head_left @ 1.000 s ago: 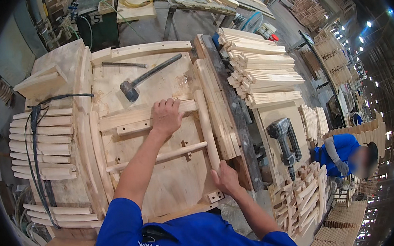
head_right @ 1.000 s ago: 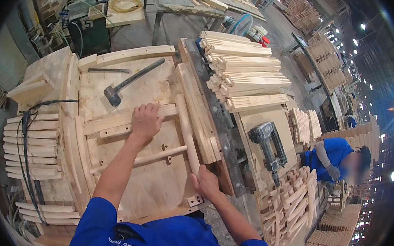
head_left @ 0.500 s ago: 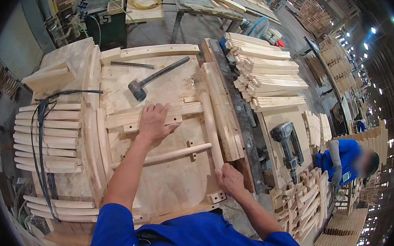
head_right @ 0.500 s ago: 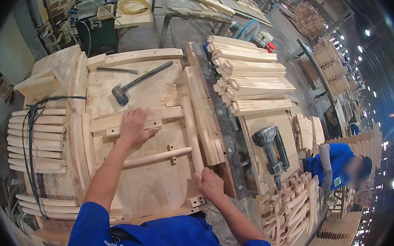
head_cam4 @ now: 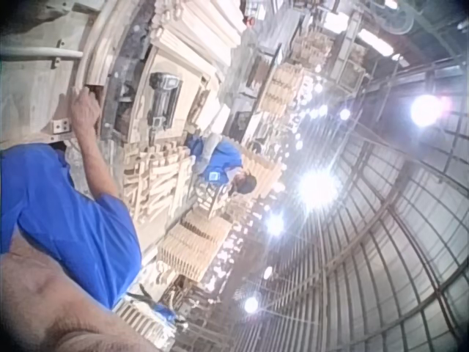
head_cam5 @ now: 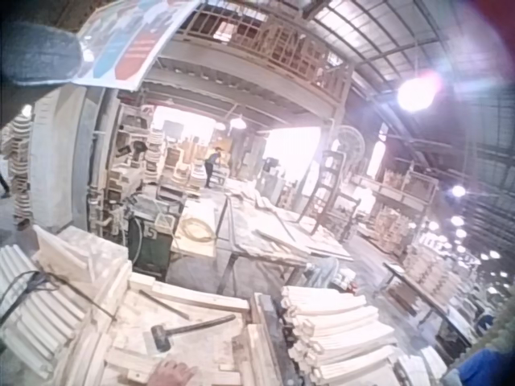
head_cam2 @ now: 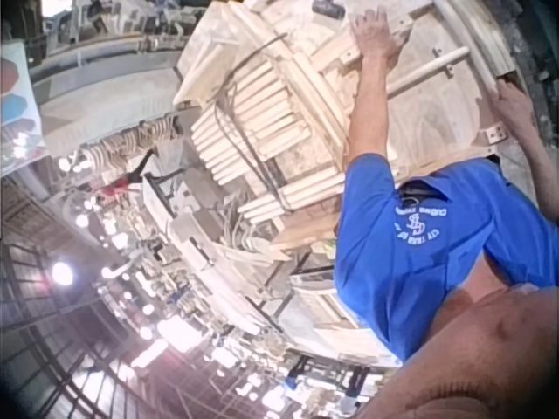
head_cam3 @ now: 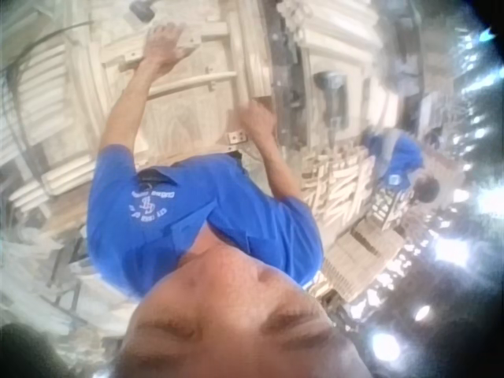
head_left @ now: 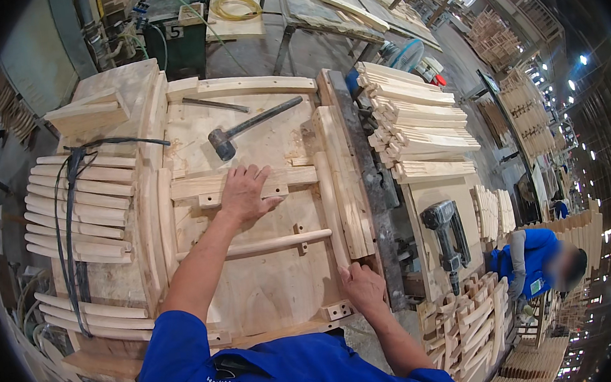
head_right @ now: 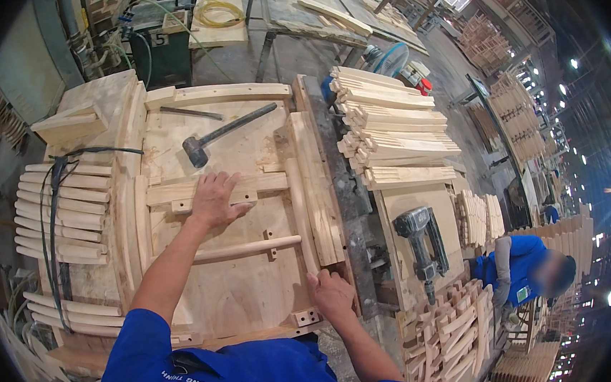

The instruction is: The person assembles wooden chair frames by inserting dowels into pre-drilled holes and securing them with a pneumatic nail gun. The person repeatedly picks up frame components, aligns them, and fastens them together on a workbench in a factory setting.

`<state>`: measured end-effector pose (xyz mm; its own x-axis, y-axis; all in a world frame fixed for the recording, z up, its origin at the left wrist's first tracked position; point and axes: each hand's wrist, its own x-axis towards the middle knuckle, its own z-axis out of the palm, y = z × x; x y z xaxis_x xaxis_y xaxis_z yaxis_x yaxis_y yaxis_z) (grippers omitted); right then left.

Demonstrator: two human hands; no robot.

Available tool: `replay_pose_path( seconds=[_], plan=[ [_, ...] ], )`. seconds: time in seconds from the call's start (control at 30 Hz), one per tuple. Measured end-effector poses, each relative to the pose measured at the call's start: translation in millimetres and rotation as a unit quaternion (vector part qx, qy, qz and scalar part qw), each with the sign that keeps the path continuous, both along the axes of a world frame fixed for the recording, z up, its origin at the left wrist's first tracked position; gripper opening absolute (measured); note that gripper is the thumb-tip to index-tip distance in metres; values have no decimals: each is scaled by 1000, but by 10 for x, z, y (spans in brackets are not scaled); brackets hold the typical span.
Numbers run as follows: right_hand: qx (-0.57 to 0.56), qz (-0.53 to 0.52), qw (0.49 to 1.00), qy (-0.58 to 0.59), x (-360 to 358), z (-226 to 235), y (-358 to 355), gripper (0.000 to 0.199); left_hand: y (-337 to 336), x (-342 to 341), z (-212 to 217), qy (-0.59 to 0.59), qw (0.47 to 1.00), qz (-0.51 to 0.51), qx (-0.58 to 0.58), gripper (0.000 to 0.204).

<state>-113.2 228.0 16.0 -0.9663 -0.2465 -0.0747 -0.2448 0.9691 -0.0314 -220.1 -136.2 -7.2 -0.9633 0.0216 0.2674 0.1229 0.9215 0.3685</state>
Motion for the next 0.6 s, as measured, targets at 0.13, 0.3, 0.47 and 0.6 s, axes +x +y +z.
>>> replay_pose_path(
  seconds=[0.13, 0.3, 0.47, 0.6],
  plan=[
    [-8, 5, 1000, -22, 64, 9, 10, 40, -4, 27, -4, 16, 1000, 14, -15, 82],
    [-3, 4, 999, -32, 79, 72, -48, 43, -6, 20, -13, 29, 999, 22, -21, 83],
    [-19, 13, 999, -36, 57, 83, -29, 45, -24, 26, 13, 28, 999, 25, 1, 81],
    [-9, -8, 997, -71, 70, 150, -9, 44, -79, 141, 86, 0, 999, 46, 10, 82]
  ],
)
